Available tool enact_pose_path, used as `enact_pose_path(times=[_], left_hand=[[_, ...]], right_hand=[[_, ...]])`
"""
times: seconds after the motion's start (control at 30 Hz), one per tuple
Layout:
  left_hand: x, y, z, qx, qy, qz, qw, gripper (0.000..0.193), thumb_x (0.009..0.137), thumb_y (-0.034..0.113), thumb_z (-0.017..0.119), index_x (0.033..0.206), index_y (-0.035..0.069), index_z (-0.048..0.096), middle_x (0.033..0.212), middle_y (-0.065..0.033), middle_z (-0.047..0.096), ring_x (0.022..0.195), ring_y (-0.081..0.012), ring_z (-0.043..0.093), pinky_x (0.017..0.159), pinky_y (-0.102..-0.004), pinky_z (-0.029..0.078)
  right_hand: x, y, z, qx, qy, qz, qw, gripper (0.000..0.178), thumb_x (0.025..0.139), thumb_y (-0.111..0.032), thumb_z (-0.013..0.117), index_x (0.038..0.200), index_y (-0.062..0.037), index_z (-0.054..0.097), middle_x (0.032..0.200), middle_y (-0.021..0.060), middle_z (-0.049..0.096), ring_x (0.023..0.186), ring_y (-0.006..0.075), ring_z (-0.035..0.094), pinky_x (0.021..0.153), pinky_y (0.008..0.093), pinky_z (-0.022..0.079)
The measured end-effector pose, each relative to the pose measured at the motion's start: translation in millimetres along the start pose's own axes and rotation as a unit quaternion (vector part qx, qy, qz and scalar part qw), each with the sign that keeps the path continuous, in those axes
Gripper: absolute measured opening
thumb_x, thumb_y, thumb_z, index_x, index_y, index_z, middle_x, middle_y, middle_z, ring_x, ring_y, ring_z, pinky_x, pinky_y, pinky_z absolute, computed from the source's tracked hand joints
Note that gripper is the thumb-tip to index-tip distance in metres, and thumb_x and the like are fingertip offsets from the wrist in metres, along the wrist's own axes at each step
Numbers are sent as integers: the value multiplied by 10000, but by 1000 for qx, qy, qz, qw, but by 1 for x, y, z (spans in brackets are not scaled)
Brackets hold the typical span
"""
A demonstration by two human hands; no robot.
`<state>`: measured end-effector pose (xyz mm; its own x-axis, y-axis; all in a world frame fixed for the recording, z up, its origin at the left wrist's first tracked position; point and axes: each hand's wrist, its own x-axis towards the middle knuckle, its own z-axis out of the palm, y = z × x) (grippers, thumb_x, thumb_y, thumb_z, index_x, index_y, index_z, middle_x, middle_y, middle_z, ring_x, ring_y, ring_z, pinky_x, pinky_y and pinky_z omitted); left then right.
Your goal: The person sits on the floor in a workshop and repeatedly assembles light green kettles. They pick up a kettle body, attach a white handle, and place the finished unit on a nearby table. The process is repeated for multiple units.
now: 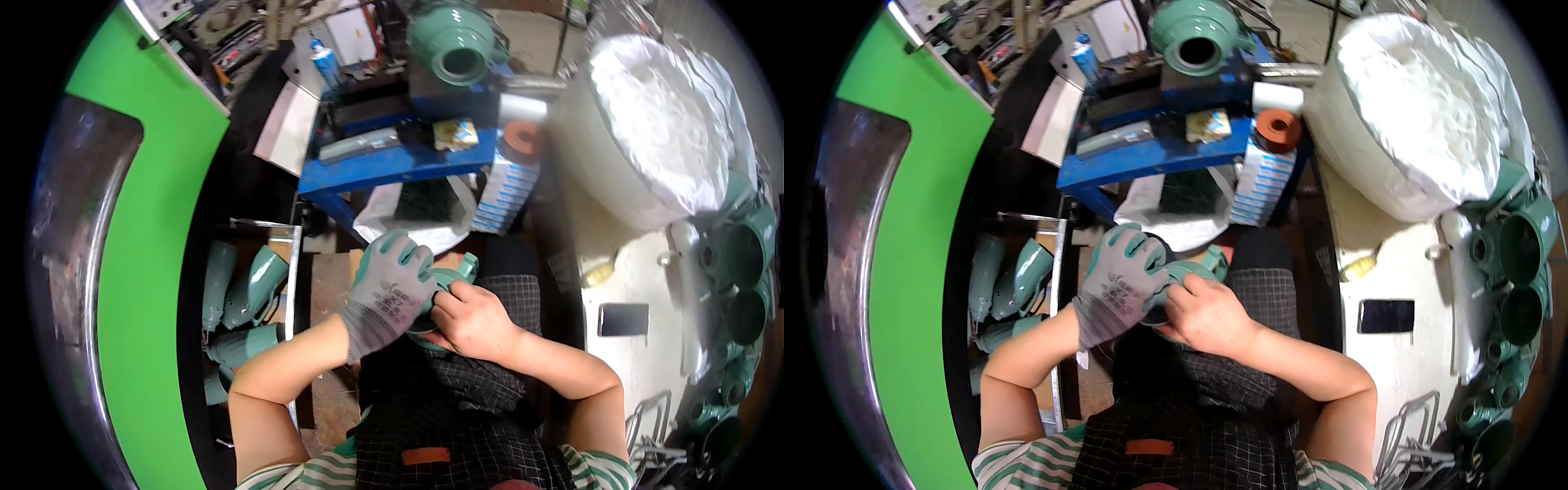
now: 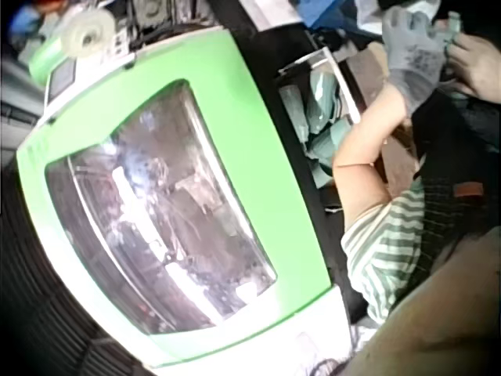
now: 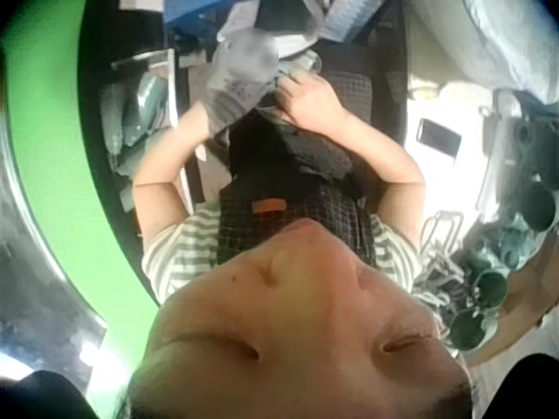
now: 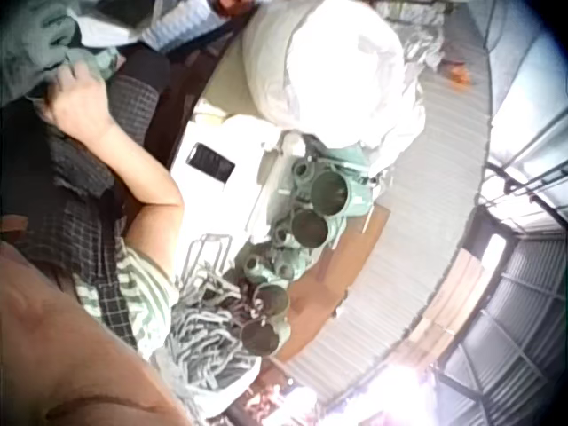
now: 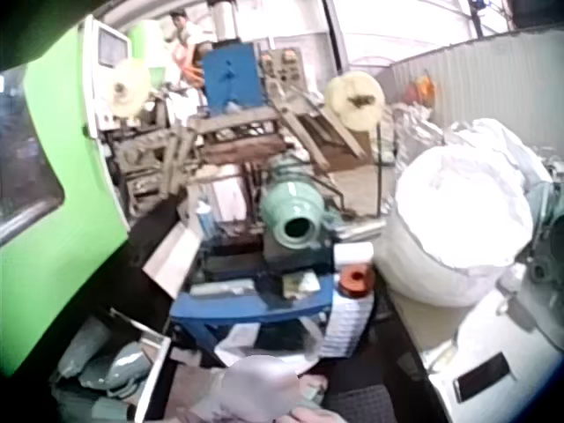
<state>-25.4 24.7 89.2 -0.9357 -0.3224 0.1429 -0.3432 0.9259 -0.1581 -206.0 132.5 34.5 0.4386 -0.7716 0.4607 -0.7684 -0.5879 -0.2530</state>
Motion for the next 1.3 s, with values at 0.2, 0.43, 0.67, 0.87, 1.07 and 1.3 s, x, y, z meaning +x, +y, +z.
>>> enact_pose_path(times=[0.2,0.43,0.67,0.87,1.07,1.3], left_hand=[[18,2,-5,-97,-101,92,986,260,745,192,723,989,101,716,1094,-90,619,1026,-277,617,907,-424,501],[26,15,28,-499,140,5,855,249,910,294,721,1060,98,688,1041,-87,692,906,-268,704,785,-378,570],[18,56,93,-507,136,152,838,338,837,260,798,1117,89,716,1139,-121,712,1027,-311,711,897,-443,573],[157,-10,247,-532,99,-302,785,643,859,249,846,1387,15,563,978,-80,716,867,-158,676,795,-312,548],[180,-21,306,-394,37,-248,884,745,789,230,873,1431,63,534,1051,-130,761,923,-264,747,843,-372,580],[148,-18,230,-361,230,-101,898,246,883,164,752,1119,100,721,943,-138,727,875,-380,703,767,-443,561]], right_hand=[[-22,0,9,52,7,28,998,310,683,-357,810,791,-83,712,904,25,583,874,218,569,716,331,542],[-45,5,-28,1,129,44,991,423,775,-519,759,755,-118,625,864,31,576,753,218,569,633,361,496],[-160,-45,-102,292,39,580,760,833,772,-247,828,1451,25,427,1398,267,528,1181,351,601,1047,431,484],[-189,-48,-88,284,10,494,822,836,749,-223,831,1455,-10,438,1459,279,541,1378,420,539,1134,455,443],[-181,-38,-92,315,-32,536,782,837,772,-242,821,1457,-18,395,1357,284,601,1258,480,614,1031,464,519],[-199,-25,-94,486,-89,566,660,1026,728,-163,881,1567,-16,311,1355,213,582,1264,293,574,1104,397,431]])
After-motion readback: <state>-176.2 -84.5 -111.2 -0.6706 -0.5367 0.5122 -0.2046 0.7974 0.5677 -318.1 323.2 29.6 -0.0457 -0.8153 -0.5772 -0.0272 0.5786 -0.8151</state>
